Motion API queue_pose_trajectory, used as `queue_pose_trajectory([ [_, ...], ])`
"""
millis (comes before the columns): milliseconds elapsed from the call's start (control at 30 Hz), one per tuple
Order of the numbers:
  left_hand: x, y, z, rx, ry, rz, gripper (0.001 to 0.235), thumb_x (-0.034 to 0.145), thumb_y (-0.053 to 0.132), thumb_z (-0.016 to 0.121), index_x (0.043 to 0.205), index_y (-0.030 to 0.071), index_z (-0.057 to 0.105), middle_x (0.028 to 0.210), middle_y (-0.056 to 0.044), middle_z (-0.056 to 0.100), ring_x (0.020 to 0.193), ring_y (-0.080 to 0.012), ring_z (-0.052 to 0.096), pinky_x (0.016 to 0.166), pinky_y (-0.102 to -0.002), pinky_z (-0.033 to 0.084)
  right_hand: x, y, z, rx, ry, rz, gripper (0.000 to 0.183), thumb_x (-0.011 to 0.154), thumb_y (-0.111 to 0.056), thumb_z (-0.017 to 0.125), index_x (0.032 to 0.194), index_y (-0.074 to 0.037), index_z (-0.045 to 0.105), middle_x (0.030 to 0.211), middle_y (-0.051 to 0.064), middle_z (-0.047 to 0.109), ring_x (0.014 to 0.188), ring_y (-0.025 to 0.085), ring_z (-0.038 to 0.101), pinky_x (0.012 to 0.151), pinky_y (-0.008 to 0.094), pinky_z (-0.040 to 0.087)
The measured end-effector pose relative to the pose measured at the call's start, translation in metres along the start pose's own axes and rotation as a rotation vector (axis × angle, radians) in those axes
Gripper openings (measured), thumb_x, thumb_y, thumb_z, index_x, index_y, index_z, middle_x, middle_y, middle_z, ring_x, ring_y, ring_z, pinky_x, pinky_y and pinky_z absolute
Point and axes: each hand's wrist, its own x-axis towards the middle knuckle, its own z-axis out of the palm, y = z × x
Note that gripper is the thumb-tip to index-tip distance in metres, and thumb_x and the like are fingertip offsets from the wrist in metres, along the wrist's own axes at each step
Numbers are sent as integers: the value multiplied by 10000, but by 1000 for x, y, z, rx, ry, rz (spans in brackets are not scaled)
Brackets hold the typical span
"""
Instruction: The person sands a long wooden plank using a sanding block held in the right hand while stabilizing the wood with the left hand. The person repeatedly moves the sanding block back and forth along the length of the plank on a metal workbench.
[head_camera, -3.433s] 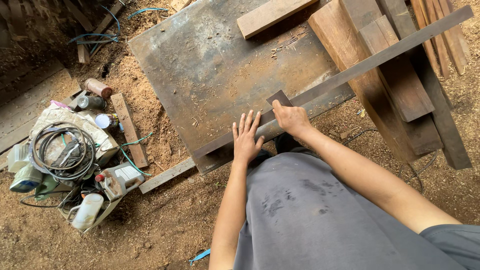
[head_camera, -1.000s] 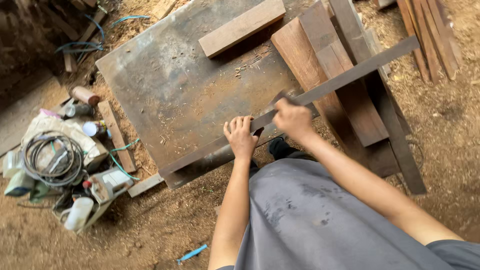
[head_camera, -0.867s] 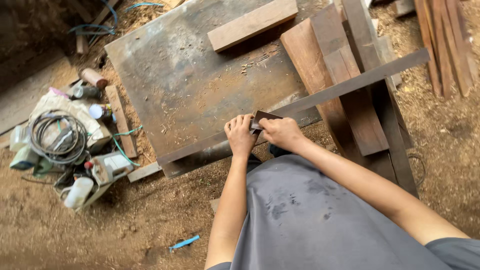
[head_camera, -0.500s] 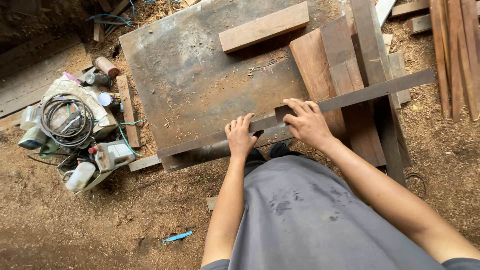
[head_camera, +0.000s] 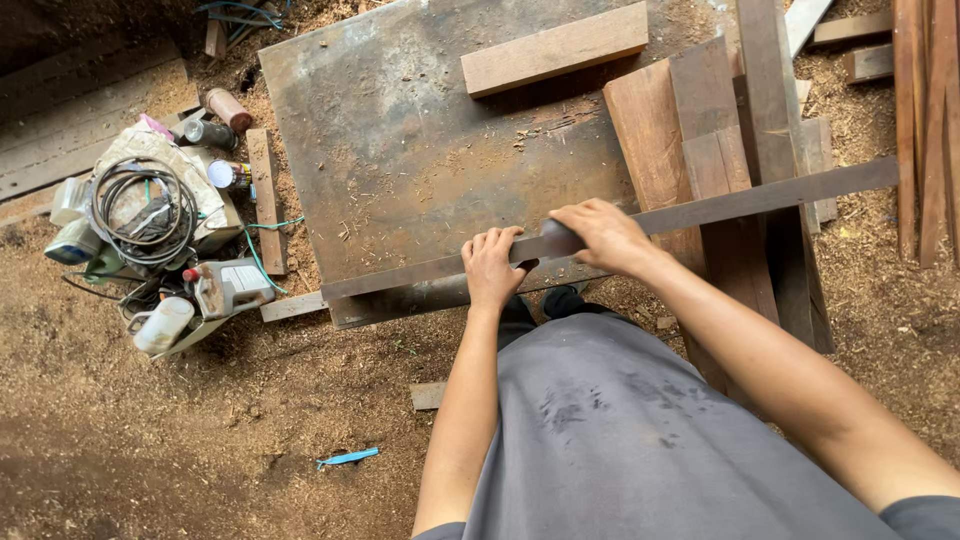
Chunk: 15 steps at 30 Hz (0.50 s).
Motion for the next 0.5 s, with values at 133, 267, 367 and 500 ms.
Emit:
queue_pose_trajectory([
  [133, -2, -2, 0, -38, 34, 10, 614, 654, 325, 910, 1211, 230, 670, 1139, -1, 666, 1186, -247, 568, 1073, -442, 367, 0, 21, -12, -85, -34, 43, 856, 662, -126, 889, 1431, -94, 514, 1430, 69, 582, 1316, 278, 507, 1141, 404, 390],
  [267, 3, -8, 4, -40, -49, -5, 794, 655, 274, 892, 1381, 239, 571, 1298, -31, 617, 1337, -256, 493, 1173, -470, 311, 20, 2, 16, 5, -38, -61, 802, 693, -126, 876, 1413, -82, 525, 1398, 82, 607, 1309, 303, 519, 1137, 404, 403],
  [367, 0, -12, 1, -14, -115, 11, 950, 678, 290, 884, 1510, 266, 425, 1458, -57, 496, 1483, -297, 329, 1250, -553, 179, 24, -8, 17, 8, -31, -114, 817, 666, -128, 881, 1400, -91, 523, 1383, 88, 615, 1299, 317, 526, 1112, 411, 419],
  [500, -17, -23, -8, 54, -94, 36, 1099, 681, 366, 870, 1585, 307, 249, 1665, -55, 255, 1580, -327, 117, 1258, -640, 67, 13, -5, -2, -71, -44, -23, 810, 662, -98, 881, 1395, -126, 538, 1361, 87, 635, 1298, 315, 536, 1106, 421, 425],
])
